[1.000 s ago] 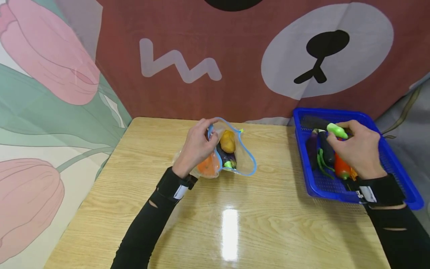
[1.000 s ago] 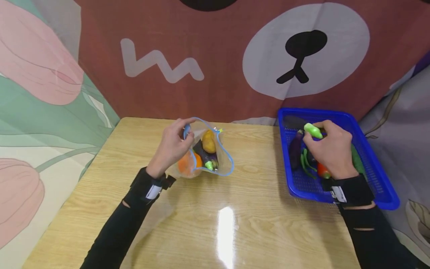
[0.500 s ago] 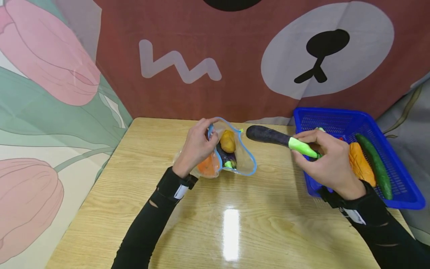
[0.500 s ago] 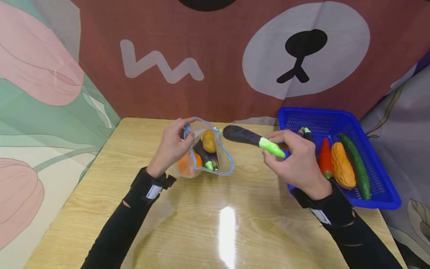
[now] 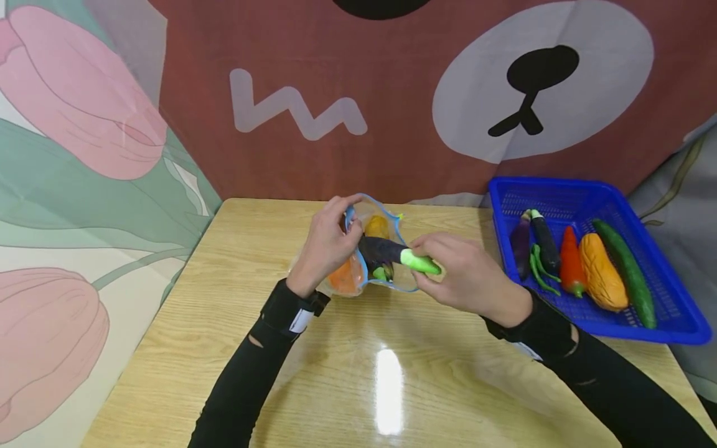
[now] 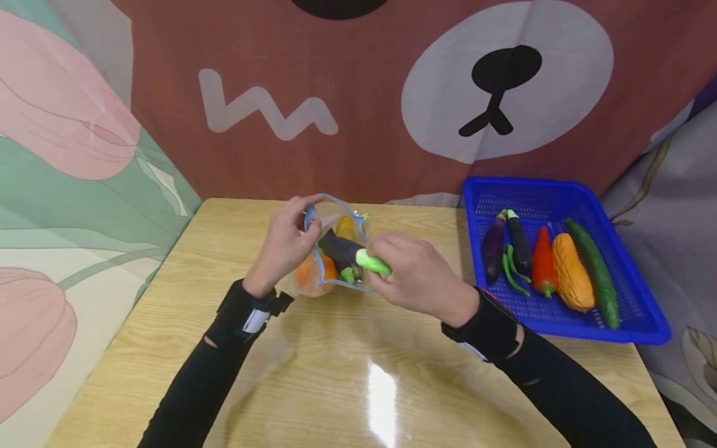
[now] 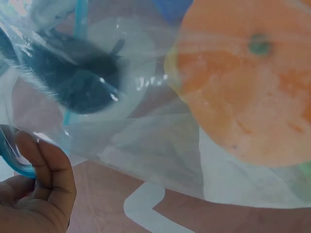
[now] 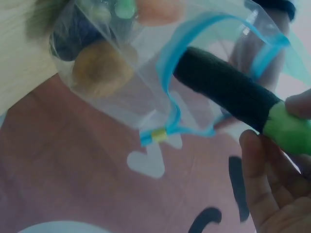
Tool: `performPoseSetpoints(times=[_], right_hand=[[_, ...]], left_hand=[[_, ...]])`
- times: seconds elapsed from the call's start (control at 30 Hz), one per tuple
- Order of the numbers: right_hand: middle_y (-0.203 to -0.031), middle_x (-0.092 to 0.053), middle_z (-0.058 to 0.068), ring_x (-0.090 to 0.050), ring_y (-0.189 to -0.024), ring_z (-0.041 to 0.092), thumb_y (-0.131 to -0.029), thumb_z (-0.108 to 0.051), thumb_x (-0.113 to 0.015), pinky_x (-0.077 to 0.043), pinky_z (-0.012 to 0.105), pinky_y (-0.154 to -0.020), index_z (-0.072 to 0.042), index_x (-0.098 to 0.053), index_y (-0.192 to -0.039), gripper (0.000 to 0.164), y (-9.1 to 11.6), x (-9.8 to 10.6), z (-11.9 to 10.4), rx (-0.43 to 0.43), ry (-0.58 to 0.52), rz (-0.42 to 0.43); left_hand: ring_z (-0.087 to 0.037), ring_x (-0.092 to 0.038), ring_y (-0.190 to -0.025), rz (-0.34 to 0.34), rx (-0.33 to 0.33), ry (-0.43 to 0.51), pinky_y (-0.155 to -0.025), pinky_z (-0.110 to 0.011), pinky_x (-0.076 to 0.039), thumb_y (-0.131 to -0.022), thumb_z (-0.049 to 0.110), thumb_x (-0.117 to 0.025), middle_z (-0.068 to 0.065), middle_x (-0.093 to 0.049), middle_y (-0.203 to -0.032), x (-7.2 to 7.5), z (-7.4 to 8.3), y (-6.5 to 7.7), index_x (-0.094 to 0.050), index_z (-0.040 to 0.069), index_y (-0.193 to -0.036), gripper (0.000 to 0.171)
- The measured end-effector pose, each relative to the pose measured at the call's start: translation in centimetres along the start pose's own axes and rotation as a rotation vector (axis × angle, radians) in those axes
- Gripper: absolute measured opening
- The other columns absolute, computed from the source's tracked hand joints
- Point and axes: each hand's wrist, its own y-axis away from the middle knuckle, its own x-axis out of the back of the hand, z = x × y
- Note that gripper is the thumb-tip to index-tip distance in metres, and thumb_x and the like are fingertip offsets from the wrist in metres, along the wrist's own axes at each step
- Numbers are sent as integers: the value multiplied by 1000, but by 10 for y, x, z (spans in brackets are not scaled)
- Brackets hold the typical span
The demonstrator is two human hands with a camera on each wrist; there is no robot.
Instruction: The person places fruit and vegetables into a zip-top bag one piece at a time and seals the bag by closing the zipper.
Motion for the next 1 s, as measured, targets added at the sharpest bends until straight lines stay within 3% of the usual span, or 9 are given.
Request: performPoseSetpoints(times=[0.13,0.27,0.47,0.67,0.83,1.0], right_hand=[[-94,-64,10,-63,-80,20,-70,-7,-79,-53,32,-64,-1,-67,-94,28,-16,-18,0,70,87,-75],[-93,-61,9,-61,-82,20,-74,-7,-79,-51,29,-67,-2,-68,-93,23,-30,-34,4,117,157,-139],[-92,-57,10,-56,-73,18,-79,0,-71,-46,26,-59,-1,-68,-94,15,-45,-49,14,99,175,-238],[-100,-58,11,-58,-77,19,-79,4,-70,-45,26,-55,-2,-69,-111,32,-51,-59,20,127,231,-372],[-111,-57,12,-59,-79,20,-79,6,-68,-48,24,-62,0,-69,-105,27,-50,-69,21,109,148,-485],[-113,-54,12,-58,-79,20,-79,9,-63,-47,25,-65,0,-65,-100,23,-49,-71,20,82,90,-525]], left_hand=[[-14,-43,-65,16,-4,-6,-58,-29,-38,-87,2,-53,-2,-44,-77,3,0,0,-59,1,-123,37],[-13,-43,-63,26,-24,-8,-56,-29,-38,-87,2,-52,-2,-44,-77,3,0,1,-59,0,-123,37],[-12,-43,-62,26,-24,-2,-55,-28,-37,-88,3,-51,-2,-44,-76,3,0,0,-59,0,-124,37],[-13,-43,-63,19,-19,-3,-56,-28,-38,-88,3,-52,-2,-44,-77,3,1,-1,-59,1,-125,37],[-13,-44,-64,24,-24,3,-57,-28,-39,-88,3,-53,-2,-45,-77,2,1,-1,-59,1,-125,37],[-13,-44,-64,23,-29,-5,-57,-28,-39,-88,4,-53,-2,-46,-78,1,-1,-1,-59,1,-124,37]])
